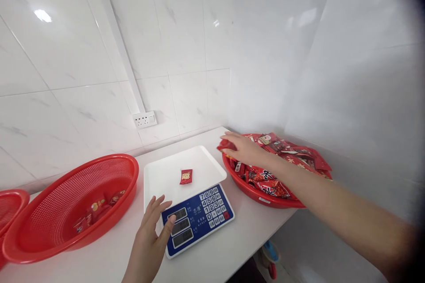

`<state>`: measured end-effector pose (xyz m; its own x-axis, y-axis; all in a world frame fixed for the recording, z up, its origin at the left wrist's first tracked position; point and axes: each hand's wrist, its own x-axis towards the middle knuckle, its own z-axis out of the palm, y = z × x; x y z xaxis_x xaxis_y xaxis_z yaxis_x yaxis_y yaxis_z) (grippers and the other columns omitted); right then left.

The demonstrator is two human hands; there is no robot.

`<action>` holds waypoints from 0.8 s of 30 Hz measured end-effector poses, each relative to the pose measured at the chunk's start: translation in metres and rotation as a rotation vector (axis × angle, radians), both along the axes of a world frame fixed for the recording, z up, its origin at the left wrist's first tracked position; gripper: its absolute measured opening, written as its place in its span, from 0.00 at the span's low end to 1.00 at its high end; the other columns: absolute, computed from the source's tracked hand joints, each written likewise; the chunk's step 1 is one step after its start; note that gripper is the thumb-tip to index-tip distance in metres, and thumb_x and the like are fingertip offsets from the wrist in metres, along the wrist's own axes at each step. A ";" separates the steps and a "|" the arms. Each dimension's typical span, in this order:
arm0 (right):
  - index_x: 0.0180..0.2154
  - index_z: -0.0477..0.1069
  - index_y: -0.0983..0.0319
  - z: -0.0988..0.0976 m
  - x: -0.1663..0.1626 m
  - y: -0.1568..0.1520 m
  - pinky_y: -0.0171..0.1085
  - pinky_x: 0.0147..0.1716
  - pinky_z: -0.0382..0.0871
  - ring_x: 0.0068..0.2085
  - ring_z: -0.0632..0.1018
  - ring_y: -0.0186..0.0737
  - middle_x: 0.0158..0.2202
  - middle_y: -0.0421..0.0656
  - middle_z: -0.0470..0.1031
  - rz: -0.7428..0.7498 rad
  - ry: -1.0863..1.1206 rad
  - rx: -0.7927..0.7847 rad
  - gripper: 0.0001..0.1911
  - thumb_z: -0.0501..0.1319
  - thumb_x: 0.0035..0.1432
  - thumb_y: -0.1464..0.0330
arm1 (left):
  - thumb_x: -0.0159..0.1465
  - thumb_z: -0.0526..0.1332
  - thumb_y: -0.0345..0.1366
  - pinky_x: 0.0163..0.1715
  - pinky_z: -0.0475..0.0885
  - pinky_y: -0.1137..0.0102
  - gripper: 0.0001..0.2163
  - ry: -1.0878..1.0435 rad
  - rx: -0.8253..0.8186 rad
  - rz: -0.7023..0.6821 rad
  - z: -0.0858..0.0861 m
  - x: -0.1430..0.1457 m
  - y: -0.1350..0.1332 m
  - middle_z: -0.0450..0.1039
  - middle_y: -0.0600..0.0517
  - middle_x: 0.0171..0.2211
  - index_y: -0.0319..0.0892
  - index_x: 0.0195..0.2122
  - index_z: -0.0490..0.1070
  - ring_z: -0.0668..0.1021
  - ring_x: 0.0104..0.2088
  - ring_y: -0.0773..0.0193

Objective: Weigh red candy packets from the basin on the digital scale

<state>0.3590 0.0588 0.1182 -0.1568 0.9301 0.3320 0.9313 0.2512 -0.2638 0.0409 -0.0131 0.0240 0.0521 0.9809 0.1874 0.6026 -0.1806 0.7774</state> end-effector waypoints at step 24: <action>0.48 0.68 0.60 -0.021 0.019 0.028 0.38 0.48 0.62 0.48 0.71 0.43 0.47 0.48 0.68 -0.055 -0.002 -0.044 0.16 0.56 0.56 0.69 | 0.56 0.57 0.50 0.38 0.74 0.63 0.17 0.004 -0.023 0.019 -0.002 -0.003 0.003 0.63 0.52 0.57 0.54 0.45 0.71 0.55 0.62 0.52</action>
<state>0.3779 0.0870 0.0971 -0.1052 0.9511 0.2905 0.9439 0.1875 -0.2719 0.0383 -0.0099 0.0220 0.0337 0.9857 0.1648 0.6087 -0.1511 0.7789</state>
